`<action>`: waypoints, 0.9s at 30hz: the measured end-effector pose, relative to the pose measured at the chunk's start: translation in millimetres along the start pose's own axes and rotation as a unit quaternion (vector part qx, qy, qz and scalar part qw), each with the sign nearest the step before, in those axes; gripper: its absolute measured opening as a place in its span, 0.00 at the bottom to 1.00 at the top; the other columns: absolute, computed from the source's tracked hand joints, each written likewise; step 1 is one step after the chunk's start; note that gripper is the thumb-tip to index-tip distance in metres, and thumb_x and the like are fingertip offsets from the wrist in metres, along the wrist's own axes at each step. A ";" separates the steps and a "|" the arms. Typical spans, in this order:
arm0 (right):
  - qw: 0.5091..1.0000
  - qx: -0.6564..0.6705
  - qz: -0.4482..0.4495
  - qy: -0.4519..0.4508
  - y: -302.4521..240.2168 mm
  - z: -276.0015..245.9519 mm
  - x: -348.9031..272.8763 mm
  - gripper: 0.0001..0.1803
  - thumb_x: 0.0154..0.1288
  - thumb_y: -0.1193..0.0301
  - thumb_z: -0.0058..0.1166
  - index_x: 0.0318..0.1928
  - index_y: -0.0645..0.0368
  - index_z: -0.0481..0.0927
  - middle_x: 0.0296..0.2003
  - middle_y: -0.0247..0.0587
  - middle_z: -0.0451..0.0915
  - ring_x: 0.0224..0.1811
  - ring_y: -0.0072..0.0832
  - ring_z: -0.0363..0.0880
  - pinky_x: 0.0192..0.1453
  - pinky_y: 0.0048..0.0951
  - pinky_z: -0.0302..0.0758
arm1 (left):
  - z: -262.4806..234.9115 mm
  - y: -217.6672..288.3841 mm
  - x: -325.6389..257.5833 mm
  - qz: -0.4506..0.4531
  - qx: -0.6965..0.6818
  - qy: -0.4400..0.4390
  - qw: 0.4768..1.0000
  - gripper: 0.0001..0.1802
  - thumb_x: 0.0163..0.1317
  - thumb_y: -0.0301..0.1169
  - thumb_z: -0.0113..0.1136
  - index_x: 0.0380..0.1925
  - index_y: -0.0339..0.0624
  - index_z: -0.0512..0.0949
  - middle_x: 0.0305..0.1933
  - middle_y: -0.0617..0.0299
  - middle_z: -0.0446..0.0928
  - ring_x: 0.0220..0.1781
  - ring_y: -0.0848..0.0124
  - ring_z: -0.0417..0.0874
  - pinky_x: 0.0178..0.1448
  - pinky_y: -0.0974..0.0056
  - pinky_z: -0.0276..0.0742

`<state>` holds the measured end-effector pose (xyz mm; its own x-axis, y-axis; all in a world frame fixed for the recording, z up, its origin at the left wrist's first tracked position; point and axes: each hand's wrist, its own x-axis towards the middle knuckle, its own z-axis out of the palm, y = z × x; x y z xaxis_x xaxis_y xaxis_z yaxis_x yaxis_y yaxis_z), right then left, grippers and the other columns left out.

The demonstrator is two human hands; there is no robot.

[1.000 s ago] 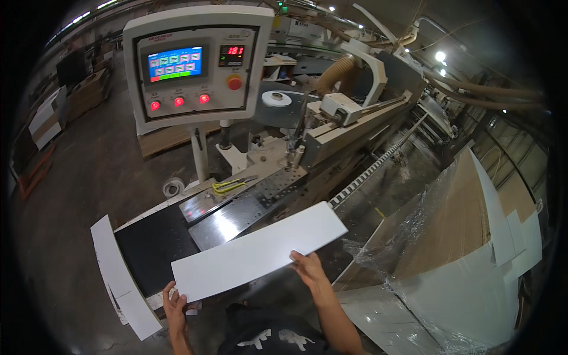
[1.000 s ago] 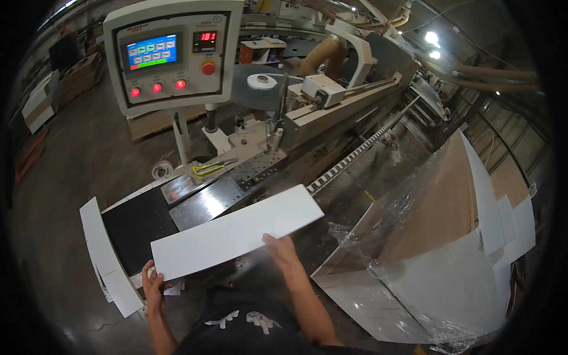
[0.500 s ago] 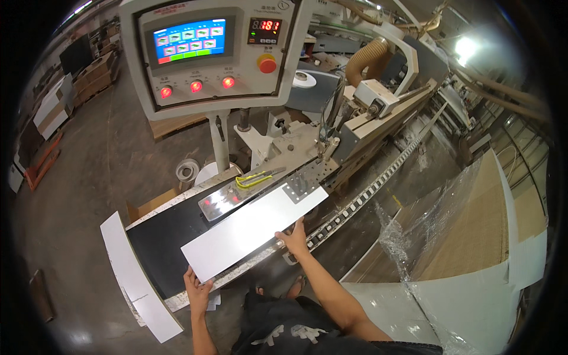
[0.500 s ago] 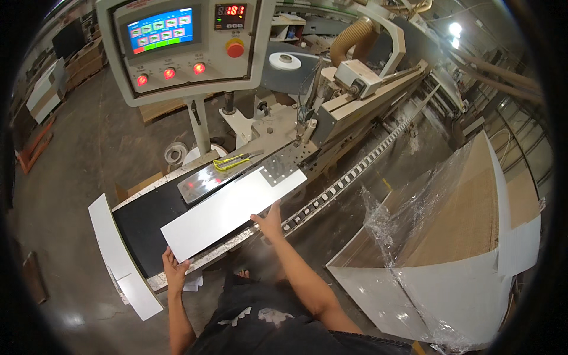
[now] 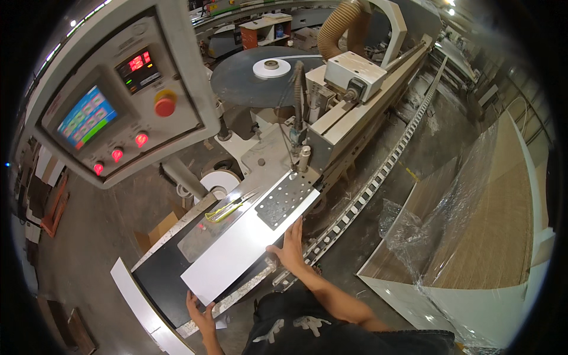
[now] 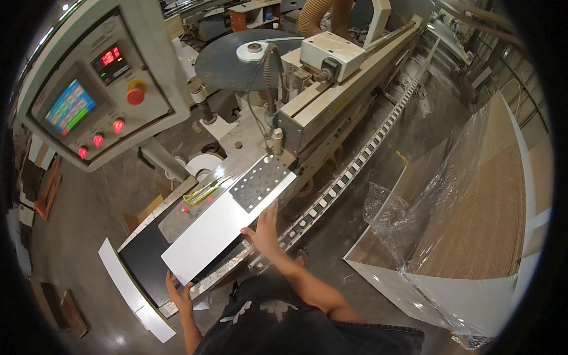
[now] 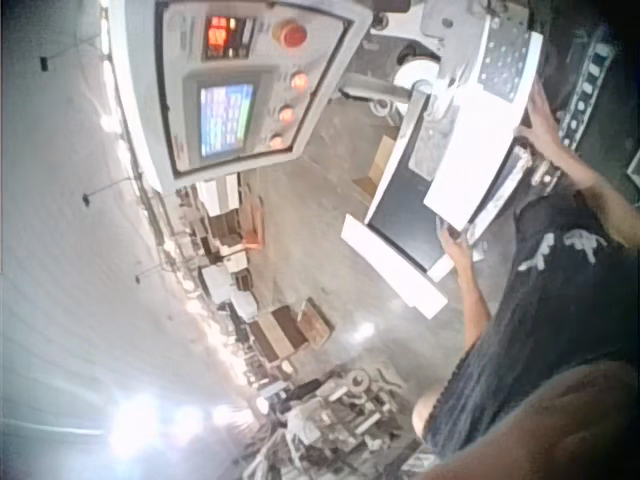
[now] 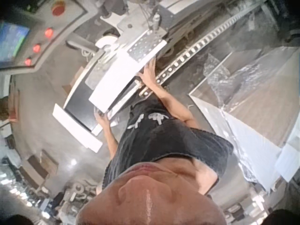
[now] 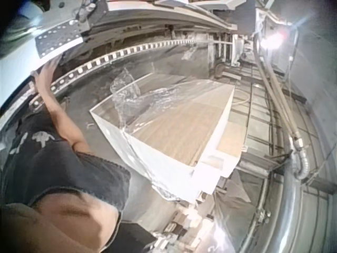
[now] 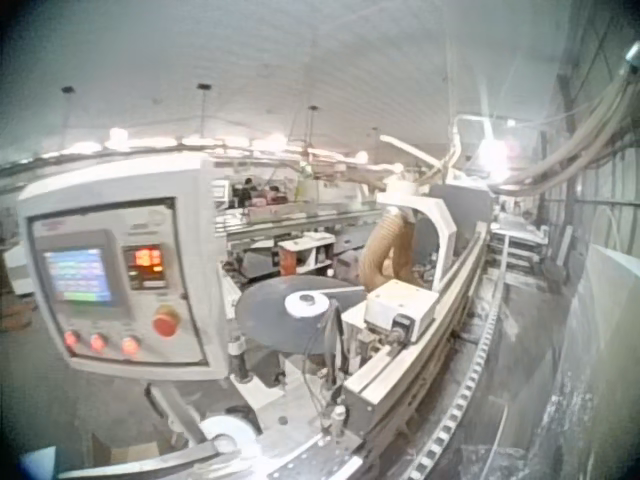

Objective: The person repeatedly picks up white rectangular panels from a conveyor, places them on a stack, and later uses a utility knife to cut plastic wrap from the stack.

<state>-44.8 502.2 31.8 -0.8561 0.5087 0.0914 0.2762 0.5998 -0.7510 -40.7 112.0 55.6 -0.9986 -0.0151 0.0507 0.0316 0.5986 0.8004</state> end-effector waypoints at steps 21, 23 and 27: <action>0.878 0.415 0.224 -0.086 57.9 -119.7 58.2 0.66 0.69 0.45 0.68 0.82 0.72 0.36 0.84 0.62 0.45 0.87 0.44 0.44 0.87 0.42 0.48 | 190.2 113.2 36.8 0.228 0.155 0.035 0.961 0.32 0.55 0.47 0.78 0.48 0.34 0.76 0.73 0.44 0.73 0.75 0.43 0.69 0.79 0.35 0.54; 0.803 0.501 0.282 -0.159 11.0 -111.8 15.0 0.60 0.75 0.41 0.57 0.84 0.67 0.36 0.84 0.59 0.44 0.86 0.43 0.47 0.86 0.47 0.52 | 210.4 114.6 38.3 0.215 0.130 -0.001 0.968 0.35 0.56 0.45 0.77 0.54 0.31 0.76 0.76 0.41 0.69 0.79 0.43 0.65 0.82 0.32 0.47; 0.719 0.603 0.267 -0.220 -2.3 -50.4 -37.4 0.58 0.78 0.37 0.43 0.83 0.65 0.30 0.85 0.54 0.37 0.88 0.42 0.36 0.89 0.51 0.44 | 203.5 148.8 48.2 0.300 0.175 -0.154 0.925 0.43 0.58 0.46 0.75 0.67 0.30 0.71 0.81 0.35 0.59 0.84 0.39 0.56 0.84 0.29 0.43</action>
<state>8.6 512.9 63.0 -0.8976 0.0636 -0.4363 0.2644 -0.7142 -0.6481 -92.8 363.3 55.7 -0.7722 0.6007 0.2070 0.6222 0.6490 0.4377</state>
